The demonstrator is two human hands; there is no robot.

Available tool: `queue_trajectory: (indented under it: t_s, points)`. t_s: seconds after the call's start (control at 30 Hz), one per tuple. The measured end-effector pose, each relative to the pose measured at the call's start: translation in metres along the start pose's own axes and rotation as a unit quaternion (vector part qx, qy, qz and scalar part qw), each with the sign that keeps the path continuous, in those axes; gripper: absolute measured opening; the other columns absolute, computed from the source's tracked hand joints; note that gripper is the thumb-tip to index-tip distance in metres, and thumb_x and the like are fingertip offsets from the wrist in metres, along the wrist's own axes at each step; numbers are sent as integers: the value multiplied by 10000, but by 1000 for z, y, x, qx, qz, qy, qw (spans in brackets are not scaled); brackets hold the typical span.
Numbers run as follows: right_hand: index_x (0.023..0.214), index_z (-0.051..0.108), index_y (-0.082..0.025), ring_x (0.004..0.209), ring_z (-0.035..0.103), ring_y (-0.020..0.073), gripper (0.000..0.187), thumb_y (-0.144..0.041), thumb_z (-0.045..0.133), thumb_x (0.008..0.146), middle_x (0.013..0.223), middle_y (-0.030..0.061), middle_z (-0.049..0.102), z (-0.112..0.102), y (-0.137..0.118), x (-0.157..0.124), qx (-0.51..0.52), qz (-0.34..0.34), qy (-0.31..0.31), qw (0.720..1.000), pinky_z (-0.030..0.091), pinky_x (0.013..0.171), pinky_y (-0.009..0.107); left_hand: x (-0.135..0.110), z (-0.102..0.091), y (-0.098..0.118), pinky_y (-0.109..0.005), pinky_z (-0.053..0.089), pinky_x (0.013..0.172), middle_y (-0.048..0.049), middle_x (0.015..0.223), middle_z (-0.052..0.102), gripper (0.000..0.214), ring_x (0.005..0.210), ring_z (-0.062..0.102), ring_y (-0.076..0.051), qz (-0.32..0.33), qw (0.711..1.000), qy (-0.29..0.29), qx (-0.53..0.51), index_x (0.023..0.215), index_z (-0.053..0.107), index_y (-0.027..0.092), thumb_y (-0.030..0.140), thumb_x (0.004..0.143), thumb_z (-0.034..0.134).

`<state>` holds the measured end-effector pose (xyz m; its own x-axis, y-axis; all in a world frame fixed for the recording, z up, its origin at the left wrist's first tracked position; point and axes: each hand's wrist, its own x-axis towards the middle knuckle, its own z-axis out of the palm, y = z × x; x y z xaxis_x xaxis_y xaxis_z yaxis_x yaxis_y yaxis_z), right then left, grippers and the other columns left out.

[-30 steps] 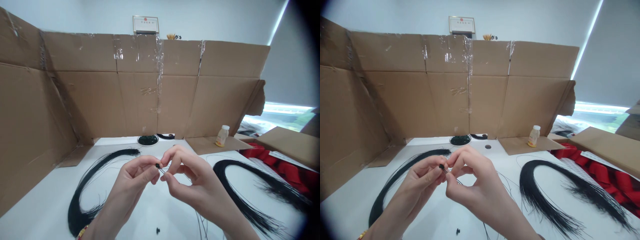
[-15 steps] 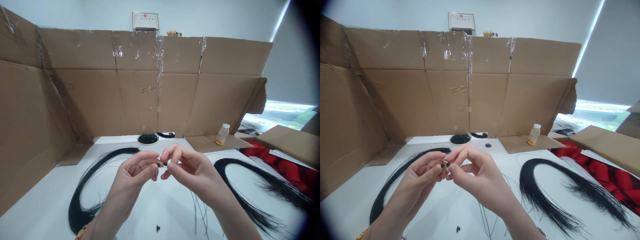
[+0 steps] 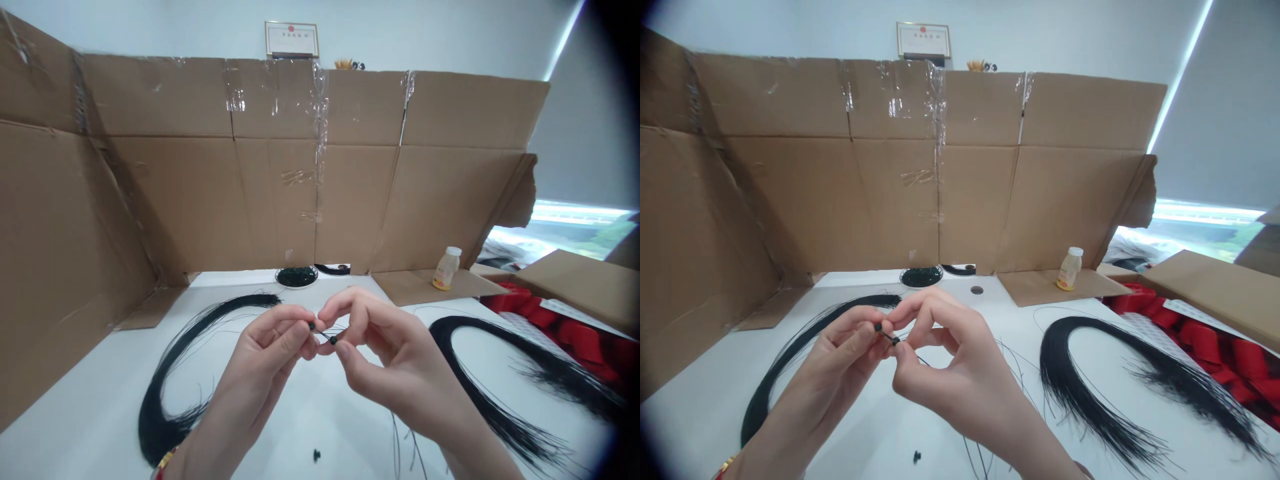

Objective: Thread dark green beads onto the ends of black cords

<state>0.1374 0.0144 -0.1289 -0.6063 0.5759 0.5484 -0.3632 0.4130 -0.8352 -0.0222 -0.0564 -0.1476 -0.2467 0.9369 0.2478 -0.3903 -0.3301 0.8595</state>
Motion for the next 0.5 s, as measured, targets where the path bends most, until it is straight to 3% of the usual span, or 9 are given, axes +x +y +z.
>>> queue_trajectory:
  t_s: [0.27, 0.5]
  points:
    - [675, 464, -190, 977, 640, 131, 274, -45, 652, 812, 1035, -9, 659, 3, -1, -1, -12, -18, 3, 1000, 575, 845, 221, -2, 4, -4, -102, 572, 706, 13, 786, 773, 92, 697, 664, -60, -3, 998, -6, -64, 848, 847, 198, 271, 801, 877]
    - [682, 460, -191, 980, 638, 136, 287, -40, 663, 815, 1046, 1, 657, 3, -2, 0, -16, -19, -1, 1000, 575, 853, 228, -2, 8, -4, -102, 577, 714, 15, 798, 769, 99, 695, 668, -58, -26, 995, -1, -95, 839, 839, 193, 270, 796, 883]
